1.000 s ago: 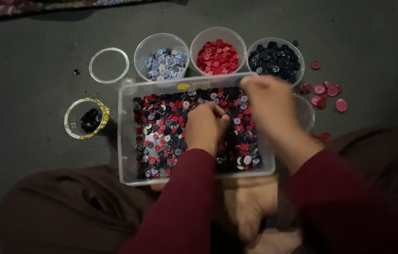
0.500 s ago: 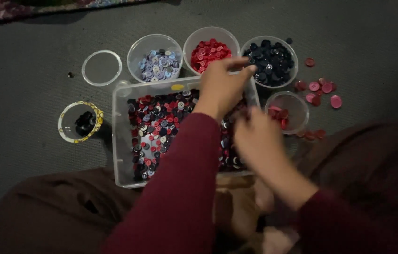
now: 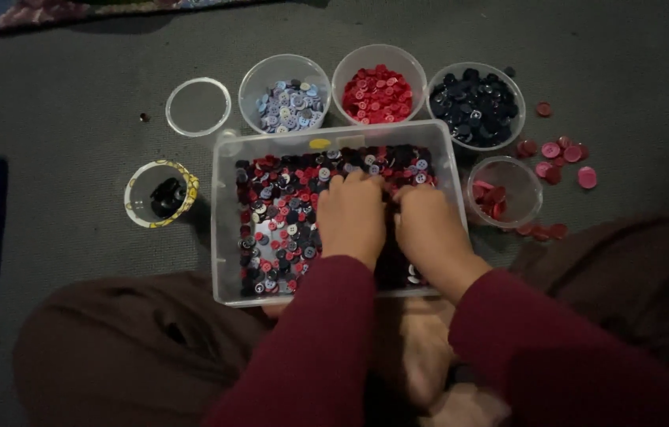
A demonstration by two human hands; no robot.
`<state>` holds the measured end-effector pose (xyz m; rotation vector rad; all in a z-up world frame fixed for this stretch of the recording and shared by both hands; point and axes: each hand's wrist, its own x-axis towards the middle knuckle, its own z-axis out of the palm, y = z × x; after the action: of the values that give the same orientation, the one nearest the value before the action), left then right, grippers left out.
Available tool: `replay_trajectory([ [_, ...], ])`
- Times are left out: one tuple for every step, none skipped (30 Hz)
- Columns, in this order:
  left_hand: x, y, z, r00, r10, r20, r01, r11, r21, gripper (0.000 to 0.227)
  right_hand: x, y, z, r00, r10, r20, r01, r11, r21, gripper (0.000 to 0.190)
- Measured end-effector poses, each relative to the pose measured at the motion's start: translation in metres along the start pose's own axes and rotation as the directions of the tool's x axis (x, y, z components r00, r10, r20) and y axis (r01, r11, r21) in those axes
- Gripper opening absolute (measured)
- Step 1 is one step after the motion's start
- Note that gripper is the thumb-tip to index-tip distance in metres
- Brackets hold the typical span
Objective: Sorting various colored buttons from a large container into smaller separate containers by color.
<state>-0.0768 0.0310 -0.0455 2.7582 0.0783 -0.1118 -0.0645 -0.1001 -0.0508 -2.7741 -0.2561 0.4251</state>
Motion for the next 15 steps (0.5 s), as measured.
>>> replay_trajectory([
  [-0.003,-0.001,0.000,1.000,0.002,-0.001,-0.002,0.999,0.046,0.027,0.004,0.007,0.007,1.000,0.015,0.017,-0.016,0.999,0.028,0.025],
  [-0.007,-0.003,-0.001,1.000,0.003,-0.004,-0.003,0.996,0.092,0.025,0.008,0.014,0.014,0.999,0.029,0.035,-0.030,0.998,0.054,0.027],
  [-0.008,-0.006,0.000,1.000,0.000,-0.005,0.000,0.996,0.092,0.025,0.005,0.010,0.009,0.999,0.025,0.035,-0.027,0.998,0.054,0.027],
  [-0.009,-0.008,0.002,0.999,0.009,-0.031,-0.006,0.995,0.101,0.022,0.001,0.007,0.004,1.000,0.006,0.020,-0.007,0.998,0.060,0.025],
  [-0.009,-0.009,0.003,0.998,0.018,-0.056,-0.012,0.994,0.110,0.020,-0.003,0.004,-0.001,1.000,-0.013,0.005,0.013,0.998,0.067,0.024],
  [-0.010,-0.011,0.003,0.998,0.016,-0.058,-0.009,0.994,0.110,0.020,-0.001,0.007,0.003,1.000,-0.016,0.005,0.016,0.998,0.066,0.024],
  [-0.010,-0.013,0.003,0.996,0.001,-0.088,0.008,0.995,0.096,0.018,0.000,0.011,0.007,1.000,0.001,0.013,-0.002,0.998,0.060,0.026],
  [-0.011,-0.015,0.003,0.993,-0.014,-0.116,0.024,0.996,0.081,0.017,0.002,0.014,0.012,1.000,0.020,0.020,-0.021,0.998,0.055,0.029],
  [-0.014,-0.013,-0.003,0.993,-0.016,-0.117,0.025,0.996,0.081,0.017,-0.002,0.011,0.006,1.000,0.018,0.021,-0.020,0.998,0.054,0.029],
  [-0.016,-0.011,-0.010,0.991,-0.110,-0.072,0.107,0.993,-0.052,0.015,-0.006,0.006,-0.001,0.998,0.049,0.025,-0.052,0.994,0.094,0.029],
  [-0.019,-0.010,-0.017,0.980,-0.197,-0.015,0.191,0.965,-0.180,0.014,-0.009,0.002,-0.008,0.996,0.080,0.031,-0.084,0.988,0.133,0.029],
  [-0.019,-0.009,-0.018,0.980,-0.199,-0.016,0.193,0.964,-0.181,0.014,-0.011,-0.001,-0.014,0.996,0.078,0.032,-0.082,0.988,0.132,0.029],
  [-0.019,-0.009,-0.019,0.960,-0.279,0.022,0.265,0.879,-0.396,0.015,-0.013,-0.004,-0.020,0.994,0.107,0.026,-0.110,0.961,0.255,0.024],
  [-0.019,-0.009,-0.020,0.936,-0.345,0.076,0.321,0.742,-0.588,0.015,-0.015,-0.007,-0.027,0.990,0.137,0.022,-0.135,0.918,0.374,0.021],
  [-0.018,-0.009,-0.020,0.936,-0.345,0.075,0.321,0.741,-0.589,0.015,-0.014,-0.009,-0.030,0.990,0.137,0.021,-0.134,0.918,0.372,0.021],
])
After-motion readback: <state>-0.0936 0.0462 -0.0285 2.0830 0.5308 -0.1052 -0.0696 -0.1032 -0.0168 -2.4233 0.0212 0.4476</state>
